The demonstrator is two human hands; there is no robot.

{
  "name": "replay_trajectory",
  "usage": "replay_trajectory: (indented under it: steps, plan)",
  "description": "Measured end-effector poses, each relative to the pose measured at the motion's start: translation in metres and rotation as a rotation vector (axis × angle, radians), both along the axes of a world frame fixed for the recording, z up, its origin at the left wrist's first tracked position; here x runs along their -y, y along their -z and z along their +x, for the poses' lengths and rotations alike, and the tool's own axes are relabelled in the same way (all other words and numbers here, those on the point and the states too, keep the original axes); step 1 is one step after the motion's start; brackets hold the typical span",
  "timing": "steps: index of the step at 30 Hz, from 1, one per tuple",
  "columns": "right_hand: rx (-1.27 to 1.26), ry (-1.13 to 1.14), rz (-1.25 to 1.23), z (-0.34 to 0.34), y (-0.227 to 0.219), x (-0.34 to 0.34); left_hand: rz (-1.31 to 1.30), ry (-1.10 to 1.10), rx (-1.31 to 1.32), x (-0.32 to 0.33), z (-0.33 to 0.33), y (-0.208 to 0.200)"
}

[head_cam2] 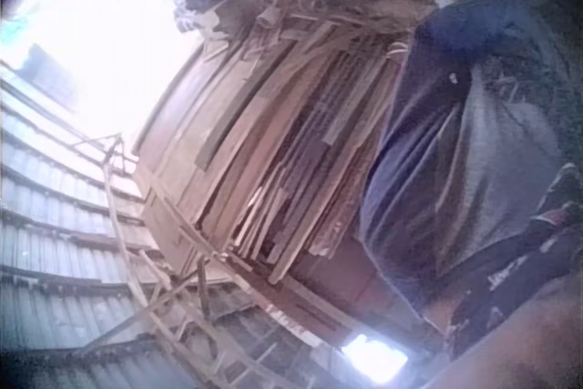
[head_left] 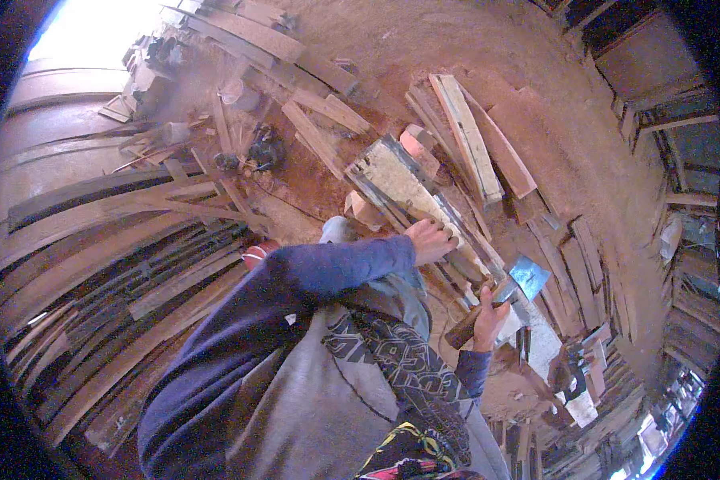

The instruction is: The person uses a hammer and chisel to carve and shape a wooden plank, then uses an electric planer to smooth its surface. The person repeatedly repositions the wood and adjusts the tools during the process.

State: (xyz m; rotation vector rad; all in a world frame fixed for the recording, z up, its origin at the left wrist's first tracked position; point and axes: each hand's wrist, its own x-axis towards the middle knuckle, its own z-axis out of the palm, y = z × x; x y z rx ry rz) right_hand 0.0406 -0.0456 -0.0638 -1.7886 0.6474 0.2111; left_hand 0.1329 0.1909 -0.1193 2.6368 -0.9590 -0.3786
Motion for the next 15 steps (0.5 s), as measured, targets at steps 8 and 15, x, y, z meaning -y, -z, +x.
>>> replay_trajectory:
  steps: [8,15]
  plan:
    - [0.027,0.180,0.160,-0.014,-0.011,-0.004,-0.297,-0.154,0.198,-0.029,0.086,-0.060]
    - [0.200,0.335,0.129,-0.047,0.008,-0.014,-0.186,0.229,0.010,-0.032,0.040,-0.063]
